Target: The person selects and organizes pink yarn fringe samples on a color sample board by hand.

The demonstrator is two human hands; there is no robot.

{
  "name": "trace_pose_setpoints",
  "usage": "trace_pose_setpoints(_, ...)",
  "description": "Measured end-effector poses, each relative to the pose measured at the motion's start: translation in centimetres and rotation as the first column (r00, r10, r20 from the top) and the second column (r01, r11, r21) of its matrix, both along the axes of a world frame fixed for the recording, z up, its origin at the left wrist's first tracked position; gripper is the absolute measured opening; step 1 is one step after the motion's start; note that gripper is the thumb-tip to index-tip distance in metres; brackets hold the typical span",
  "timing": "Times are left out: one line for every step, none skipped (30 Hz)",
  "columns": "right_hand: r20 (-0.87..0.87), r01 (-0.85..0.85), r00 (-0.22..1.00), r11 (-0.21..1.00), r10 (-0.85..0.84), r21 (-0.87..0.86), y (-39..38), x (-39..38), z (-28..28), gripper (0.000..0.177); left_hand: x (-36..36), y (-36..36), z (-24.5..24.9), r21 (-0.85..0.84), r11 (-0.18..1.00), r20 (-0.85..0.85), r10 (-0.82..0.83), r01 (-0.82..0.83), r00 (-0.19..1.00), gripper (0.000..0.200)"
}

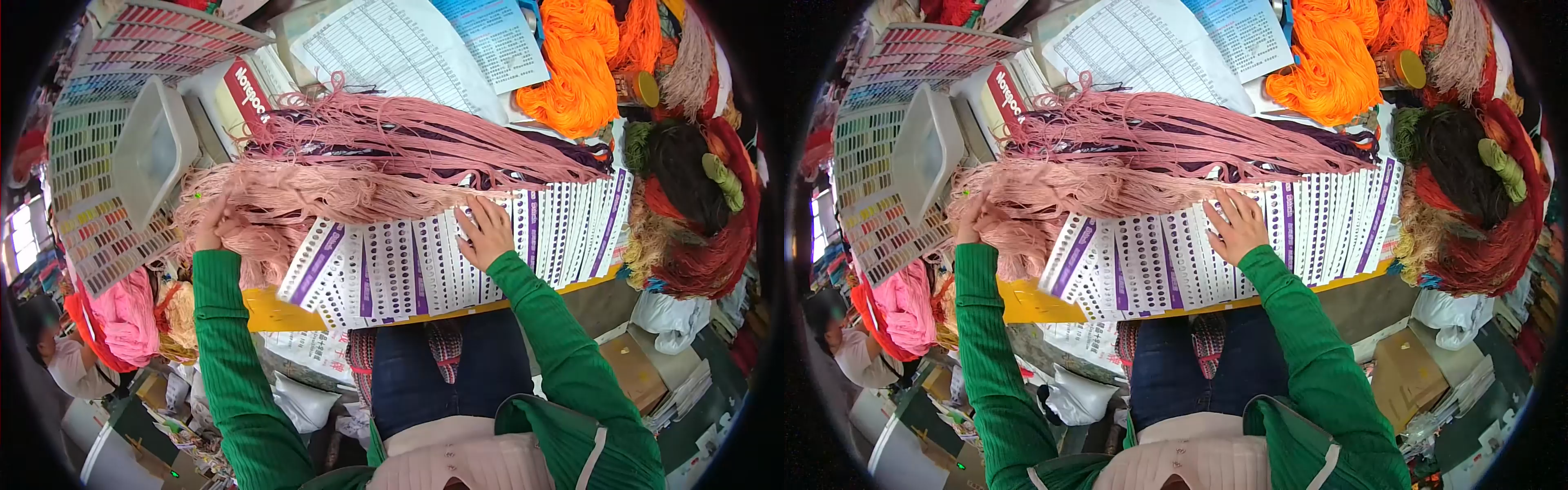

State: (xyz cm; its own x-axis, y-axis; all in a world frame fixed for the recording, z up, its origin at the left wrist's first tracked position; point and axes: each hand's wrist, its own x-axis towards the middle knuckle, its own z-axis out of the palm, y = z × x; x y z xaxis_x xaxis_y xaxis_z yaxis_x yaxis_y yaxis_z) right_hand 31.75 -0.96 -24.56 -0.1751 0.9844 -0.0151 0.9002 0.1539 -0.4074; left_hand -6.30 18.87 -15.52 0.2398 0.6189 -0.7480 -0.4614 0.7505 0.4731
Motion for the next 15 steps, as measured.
trace_pose_setpoints(0.000,0.002,1.000,1.000,-0.002,0.003,0.0,0.0,0.0,0.043,-0.1,-0.6,-0.7,0.005,1.000,-0.003,-0.001,0.001,1.000,0.013)
trace_pose_setpoints(0.001,0.004,1.000,1.000,-0.004,0.009,0.0,0.0,0.0,0.044,-0.2,-1.5,-1.6,0.102,0.990,-0.298,-0.060,0.095,0.953,0.014)
trace_pose_setpoints(0.001,0.003,1.000,1.000,-0.003,0.014,-0.1,0.0,0.0,0.044,-0.5,-2.3,-2.6,0.166,0.964,-0.571,-0.078,0.208,0.817,0.015)
trace_pose_setpoints(0.000,0.004,1.000,1.000,-0.004,0.016,-0.1,0.0,0.0,0.044,-1.4,-2.1,-3.6,-0.064,0.729,-0.845,-0.402,0.682,0.351,0.026)
trace_pose_setpoints(-0.006,0.003,1.000,1.000,-0.003,0.017,-0.1,-0.1,0.0,0.044,-4.8,-4.1,-8.5,-0.121,0.560,-0.905,-0.401,0.820,0.141,0.029)
trace_pose_setpoints(-0.009,0.004,1.000,1.000,-0.004,0.020,-0.1,-0.1,0.0,0.044,-7.7,-6.3,-12.4,-0.203,0.368,-0.935,-0.349,0.907,-0.067,0.033)
trace_pose_setpoints(-0.022,-0.003,1.000,1.000,0.004,0.025,0.0,0.0,0.1,0.045,-1.4,-8.0,-6.7,0.089,0.720,-0.939,-0.169,0.688,0.298,0.036)
trace_pose_setpoints(-0.090,0.004,0.996,0.999,0.001,0.049,-0.1,0.0,0.2,0.045,1.8,-8.2,-3.6,0.251,0.737,-0.834,-0.165,0.627,0.527,0.037)
trace_pose_setpoints(-0.157,0.011,0.988,0.998,0.000,0.068,0.0,-0.1,0.7,0.046,3.1,-8.6,-2.4,0.390,0.756,-0.674,-0.154,0.525,0.723,0.037)
trace_pose_setpoints(-0.146,0.009,0.989,0.995,0.006,0.100,-0.1,-0.6,1.2,0.036,-1.5,-9.8,-4.6,0.145,0.969,-0.507,-0.102,0.201,0.856,0.033)
trace_pose_setpoints(-0.278,0.047,0.960,0.999,-0.039,0.022,-0.5,-1.7,1.1,0.029,-9.4,-10.3,-8.3,0.207,0.945,-0.545,-0.103,0.253,0.832,0.032)
trace_pose_setpoints(-0.398,0.078,0.913,0.995,-0.095,-0.060,-0.8,-3.0,1.1,0.022,-14.5,-10.6,-10.8,0.266,0.913,-0.580,-0.103,0.308,0.808,0.032)
trace_pose_setpoints(-0.373,-0.054,0.925,0.996,0.079,0.077,-0.7,-4.3,1.4,0.009,-7.1,-8.6,-1.9,0.582,0.597,-0.769,0.181,0.553,0.613,0.028)
trace_pose_setpoints(-0.407,-0.122,0.903,0.990,0.140,0.068,-1.0,-5.9,1.5,0.010,-18.7,-9.8,-5.1,0.457,0.886,-0.571,0.225,0.078,0.790,0.038)
trace_pose_setpoints(-0.442,-0.191,0.874,0.979,0.200,0.066,-1.1,-7.6,1.5,0.011,-14.3,-10.5,2.2,0.559,0.827,-0.630,0.464,-0.051,0.622,0.045)
